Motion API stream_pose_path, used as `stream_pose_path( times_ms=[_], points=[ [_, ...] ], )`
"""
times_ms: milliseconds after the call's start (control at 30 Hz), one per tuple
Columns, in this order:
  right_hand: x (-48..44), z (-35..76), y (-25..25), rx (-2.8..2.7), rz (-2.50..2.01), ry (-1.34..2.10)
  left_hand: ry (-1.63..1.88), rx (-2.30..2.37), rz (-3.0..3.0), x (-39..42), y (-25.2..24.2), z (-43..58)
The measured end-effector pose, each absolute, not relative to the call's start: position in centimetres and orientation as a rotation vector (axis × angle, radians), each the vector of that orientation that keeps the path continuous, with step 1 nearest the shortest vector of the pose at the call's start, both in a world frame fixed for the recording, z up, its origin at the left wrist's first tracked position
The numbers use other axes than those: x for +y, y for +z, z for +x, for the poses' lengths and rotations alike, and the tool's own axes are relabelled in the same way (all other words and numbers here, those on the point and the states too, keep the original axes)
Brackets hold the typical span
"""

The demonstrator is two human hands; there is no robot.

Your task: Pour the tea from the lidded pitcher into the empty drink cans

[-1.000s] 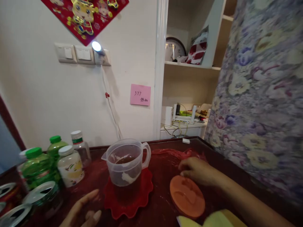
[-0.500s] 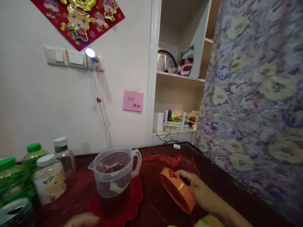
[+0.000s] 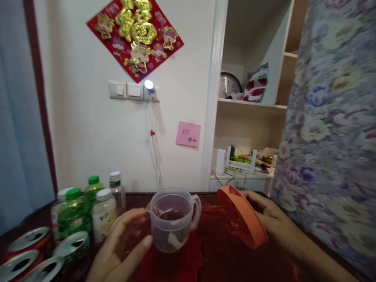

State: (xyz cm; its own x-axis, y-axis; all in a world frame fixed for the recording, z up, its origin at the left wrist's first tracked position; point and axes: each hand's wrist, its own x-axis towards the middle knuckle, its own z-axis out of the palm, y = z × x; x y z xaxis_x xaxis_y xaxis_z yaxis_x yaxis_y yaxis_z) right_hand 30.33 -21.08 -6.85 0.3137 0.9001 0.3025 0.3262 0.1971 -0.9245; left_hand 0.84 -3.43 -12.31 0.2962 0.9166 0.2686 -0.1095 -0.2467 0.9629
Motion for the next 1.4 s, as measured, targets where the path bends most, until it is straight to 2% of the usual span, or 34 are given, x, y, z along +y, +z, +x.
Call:
stream_pose_path(
  times_ms=[100,233,467,1033,1400],
  points=[
    [-17.9,29.2,-3.6,-1.448,-1.444,0.364,1.222,0.782,1.458,-2.3,-12.1,1.8],
    [-13.2,26.4,-1.1,-1.745,-1.491,0.118,1.108,0.683,1.478,-1.3,-14.4,2.1],
    [-7.7,23.1,-1.3,-2.068,-1.551,-0.042,1.105,0.644,1.496,-0.4,-17.2,2.2],
    [-6.6,22.1,-3.0,-2.256,-1.592,0.221,0.973,0.609,1.54,-1.5,-15.3,1.6],
    [-6.6,21.6,-3.4,-2.299,-1.624,0.164,0.919,0.63,1.615,-1.9,-14.6,1.5]
  ],
)
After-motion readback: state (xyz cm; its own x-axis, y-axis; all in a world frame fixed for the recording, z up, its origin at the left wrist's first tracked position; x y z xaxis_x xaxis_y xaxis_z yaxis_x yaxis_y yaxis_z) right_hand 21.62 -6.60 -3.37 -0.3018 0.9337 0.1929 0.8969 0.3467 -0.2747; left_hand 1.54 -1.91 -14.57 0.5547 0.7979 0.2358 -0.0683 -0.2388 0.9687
